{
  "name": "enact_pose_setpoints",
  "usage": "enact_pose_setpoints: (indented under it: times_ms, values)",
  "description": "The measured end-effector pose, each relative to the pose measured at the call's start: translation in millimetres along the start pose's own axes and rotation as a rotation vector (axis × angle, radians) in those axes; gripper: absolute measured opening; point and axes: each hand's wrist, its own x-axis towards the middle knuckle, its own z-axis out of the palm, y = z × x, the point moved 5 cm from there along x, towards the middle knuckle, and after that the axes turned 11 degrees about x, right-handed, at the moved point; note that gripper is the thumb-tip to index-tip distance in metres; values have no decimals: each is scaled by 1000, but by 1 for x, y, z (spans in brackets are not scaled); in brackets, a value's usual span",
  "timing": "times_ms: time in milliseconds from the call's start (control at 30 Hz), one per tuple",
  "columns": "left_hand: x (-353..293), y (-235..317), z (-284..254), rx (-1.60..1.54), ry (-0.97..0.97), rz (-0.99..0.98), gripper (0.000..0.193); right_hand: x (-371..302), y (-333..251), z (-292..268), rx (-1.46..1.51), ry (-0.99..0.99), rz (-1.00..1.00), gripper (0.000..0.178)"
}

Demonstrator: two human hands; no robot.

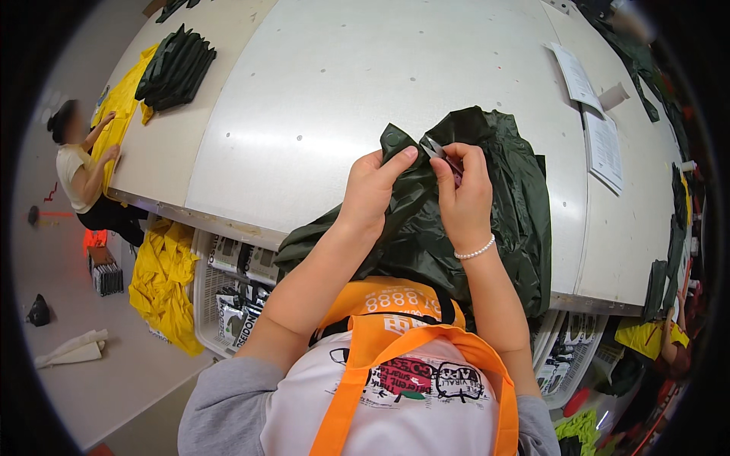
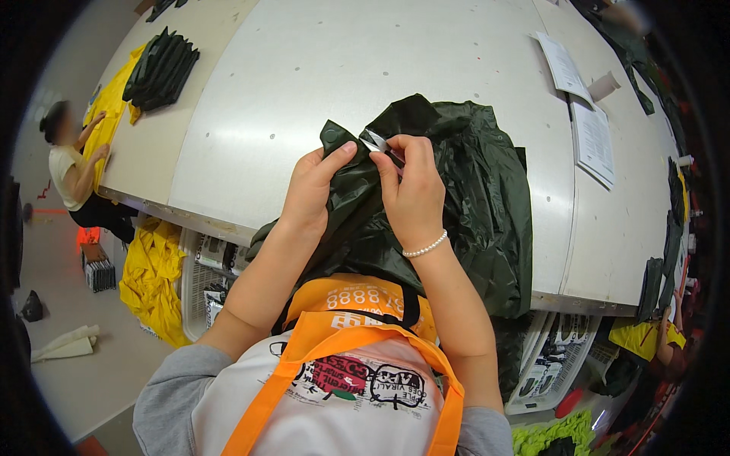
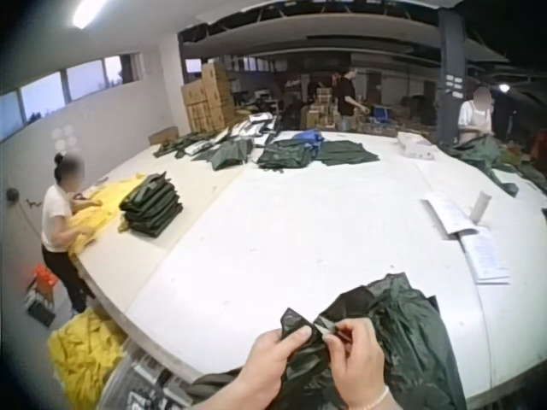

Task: The person folds a green raincoat on a white table, smoothing and aligning the fabric, then folding it into a compact rectangle. The person places the folded coat into a white basket below the table and repeats the process with another green raincoat.

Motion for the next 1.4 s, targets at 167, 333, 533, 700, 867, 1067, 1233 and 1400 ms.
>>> enact_pose_setpoints:
  times_ms: [167, 333, 533, 700, 867, 1067, 1233, 1400]
  values:
    - [-1, 4, 3, 39, -13, 65, 16, 5, -6, -4, -70, -29, -32, 22]
    - [1, -1, 0, 70, -55, 65, 17, 6, -3, -5, -38, -65, 21, 21]
    - [2, -2, -1, 65, -34, 71, 16, 4, 0, -17, 199, -64, 109, 23]
    - [0, -1, 2, 225, -36, 139, 15, 24, -16, -14, 101, -221, -41, 31]
    - [0, 1, 8, 322, -58, 172, 15, 32, -11, -19, 122, -234, -82, 23]
    - [4, 1, 2, 331, -61, 154, 15, 30, -3, -35, 87, -13, 25, 2]
    - [8, 3, -2, 307, -52, 176, 15, -9, 21, -89, 319, -114, 438, 7]
    - [3, 10, -6, 464, 35, 264, 12, -105, 47, -114, -276, -1301, 754, 30]
